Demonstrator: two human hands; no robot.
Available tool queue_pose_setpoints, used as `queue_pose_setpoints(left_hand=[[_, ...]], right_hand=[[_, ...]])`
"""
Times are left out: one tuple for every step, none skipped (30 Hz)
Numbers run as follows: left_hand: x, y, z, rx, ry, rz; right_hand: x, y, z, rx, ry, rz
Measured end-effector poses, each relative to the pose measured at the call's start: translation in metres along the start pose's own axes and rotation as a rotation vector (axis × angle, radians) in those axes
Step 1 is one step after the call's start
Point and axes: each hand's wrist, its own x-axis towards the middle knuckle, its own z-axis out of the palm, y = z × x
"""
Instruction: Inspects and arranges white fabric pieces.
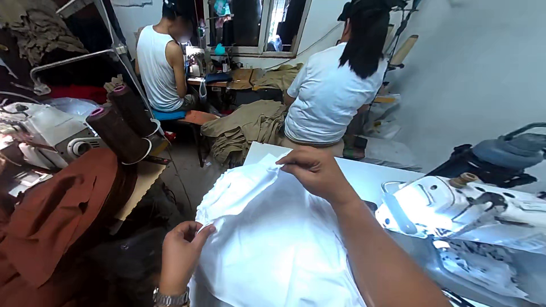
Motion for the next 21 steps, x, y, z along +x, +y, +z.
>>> queue_pose_setpoints(left_hand=[[-0.001, 0.002, -0.001, -0.097, -0.027, -0.012], [-0.003, 0.004, -0.002, -0.179, -0.050, -0.012], [-0.006, 0.006, -0.003, -0.221, -0.067, 0.008], [-0.007, 0.007, -0.004, -0.212, -0.080, 0.050], [-0.009, 0.008, -0.004, -0.150, -0.081, 0.124], [-0.011, 0.009, -0.003, -0.032, -0.060, 0.214], [-0.014, 0.011, -0.001, 0.088, -0.020, 0.297], [-0.017, 0.015, 0.002, 0.178, 0.024, 0.358], [-0.022, 0.021, 0.006, 0.223, 0.059, 0.393], [-0.027, 0.028, 0.009, 0.223, 0.079, 0.407], [-0.033, 0.035, 0.012, 0.182, 0.083, 0.413], [-0.038, 0.043, 0.015, 0.100, 0.067, 0.423], [-0.043, 0.051, 0.017, -0.019, 0.013, 0.457], [-0.047, 0.059, 0.020, -0.147, -0.084, 0.526], [-0.050, 0.065, 0.024, -0.246, -0.211, 0.619], [-0.049, 0.070, 0.029, -0.313, -0.341, 0.717], [-0.046, 0.075, 0.037, -0.351, -0.434, 0.802], [-0.042, 0.079, 0.046, -0.361, -0.474, 0.868], [-0.037, 0.082, 0.055, -0.346, -0.474, 0.910], [-0.031, 0.084, 0.064, -0.316, -0.461, 0.934], [-0.026, 0.084, 0.072, -0.281, -0.445, 0.943]], right_hand=[[-0.003, 0.000, 0.000, 0.015, 0.019, 0.014], [-0.005, -0.001, -0.001, 0.027, 0.038, 0.025], [-0.007, -0.002, -0.002, 0.035, 0.057, 0.033], [-0.009, -0.004, -0.004, 0.042, 0.067, 0.038], [-0.011, -0.005, -0.007, 0.046, 0.067, 0.035], [-0.013, -0.006, -0.010, 0.051, 0.057, 0.027], [-0.015, -0.007, -0.014, 0.063, 0.040, 0.019], [-0.019, -0.007, -0.018, 0.084, 0.016, 0.014], [-0.022, -0.008, -0.024, 0.118, -0.008, 0.008], [-0.027, -0.009, -0.030, 0.171, -0.026, 0.003], [-0.031, -0.010, -0.037, 0.253, -0.039, -0.005], [-0.036, -0.009, -0.044, 0.360, -0.047, -0.023], [-0.040, -0.008, -0.049, 0.485, -0.057, -0.053], [-0.043, -0.005, -0.054, 0.604, -0.089, -0.100], [-0.045, -0.005, -0.056, 0.695, -0.134, -0.153], [-0.045, -0.005, -0.056, 0.747, -0.188, -0.191], [-0.046, -0.005, -0.052, 0.781, -0.244, -0.200], [-0.046, -0.005, -0.047, 0.800, -0.306, -0.187], [-0.047, -0.003, -0.041, 0.823, -0.360, -0.165], [-0.047, -0.002, -0.034, 0.853, -0.401, -0.140], [-0.048, -0.003, -0.029, 0.877, -0.421, -0.113]])
